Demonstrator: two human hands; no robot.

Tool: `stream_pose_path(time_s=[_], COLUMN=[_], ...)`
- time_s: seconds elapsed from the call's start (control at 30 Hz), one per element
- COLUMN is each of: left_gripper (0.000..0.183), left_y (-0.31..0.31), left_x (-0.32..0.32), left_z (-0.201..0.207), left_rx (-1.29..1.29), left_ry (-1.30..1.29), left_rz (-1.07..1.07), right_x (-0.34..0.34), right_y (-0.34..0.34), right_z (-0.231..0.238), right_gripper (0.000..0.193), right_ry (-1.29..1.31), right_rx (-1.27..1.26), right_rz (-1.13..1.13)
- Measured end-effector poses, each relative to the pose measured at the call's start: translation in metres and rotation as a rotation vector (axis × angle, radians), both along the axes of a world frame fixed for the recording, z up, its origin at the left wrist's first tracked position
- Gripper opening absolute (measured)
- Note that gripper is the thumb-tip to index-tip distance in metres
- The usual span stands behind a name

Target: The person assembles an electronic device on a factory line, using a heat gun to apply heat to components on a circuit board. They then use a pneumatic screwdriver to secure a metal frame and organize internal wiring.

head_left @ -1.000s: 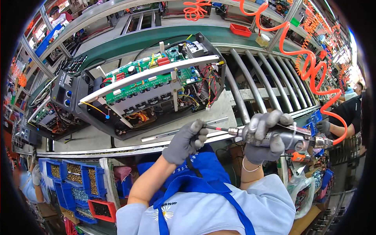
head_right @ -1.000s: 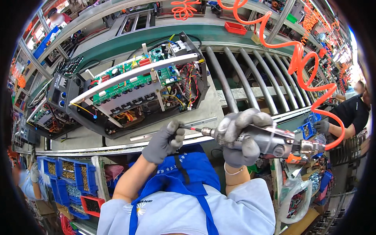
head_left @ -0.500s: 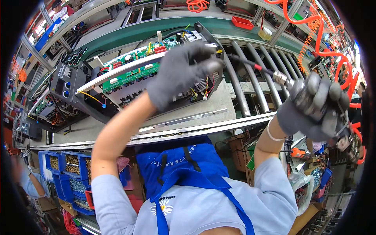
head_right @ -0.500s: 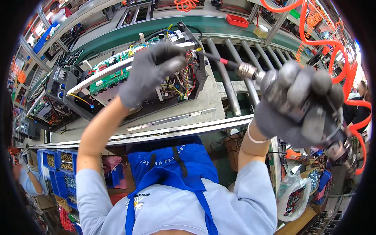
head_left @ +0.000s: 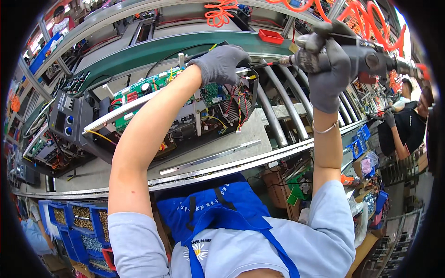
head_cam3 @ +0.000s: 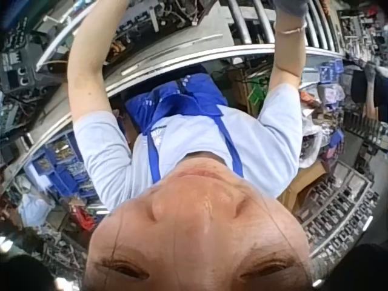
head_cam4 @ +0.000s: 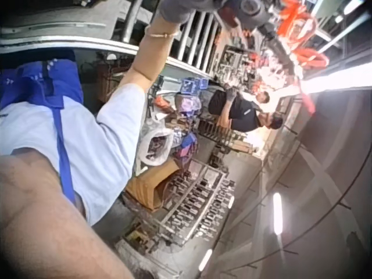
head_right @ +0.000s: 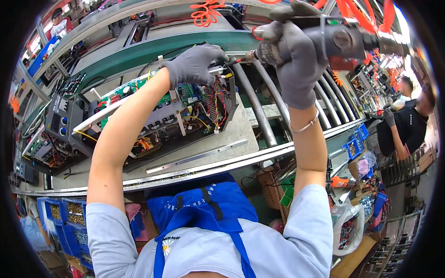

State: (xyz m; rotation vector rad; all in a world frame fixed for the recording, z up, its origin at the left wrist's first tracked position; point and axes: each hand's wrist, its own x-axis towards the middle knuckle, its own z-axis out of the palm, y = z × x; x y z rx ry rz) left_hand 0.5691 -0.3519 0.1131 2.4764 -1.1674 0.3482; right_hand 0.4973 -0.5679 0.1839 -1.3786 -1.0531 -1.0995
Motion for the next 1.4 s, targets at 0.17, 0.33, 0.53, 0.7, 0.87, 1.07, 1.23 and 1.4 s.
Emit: stream_pose_path(time_s=[0.17,0.33,0.53,0.7,0.87,1.07,1.23,1.4], left_gripper=[0.054,0.058,0.051,0.047,0.045,0.045,0.047,0.050], left_y=[0.000,0.003,0.000,-0.006,-0.001,-0.004,-0.004,-0.002], left_x=[0.001,-0.001,-0.004,-0.001,-0.003,-0.002,-0.005,-0.003], left_z=[-0.001,-0.005,-0.004,-0.004,-0.004,-0.005,-0.002,-0.004], left_rx=[0.056,0.049,0.087,0.135,0.167,0.156,0.162,0.175], left_ry=[-0.080,-0.045,-0.131,-0.201,-0.180,-0.203,-0.177,-0.231], left_rz=[0.044,0.029,0.078,0.120,0.160,0.148,0.158,0.171], right_x=[0.011,0.018,0.014,0.039,-0.001,0.015,0.017,0.033], right_y=[0.008,0.013,0.024,0.005,0.038,0.051,0.056,0.067], right_z=[0.003,0.011,0.008,0.004,0.018,0.019,0.025,0.039], right_gripper=[0.032,0.030,0.027,0.021,0.025,0.025,0.024,0.017], right_ry=[0.094,0.146,0.202,0.096,0.564,0.440,0.550,0.710], right_rx=[-0.065,0.101,0.202,0.118,0.167,0.224,0.179,0.086], right_rz=[0.072,0.315,0.376,0.118,0.528,0.318,0.308,0.333])
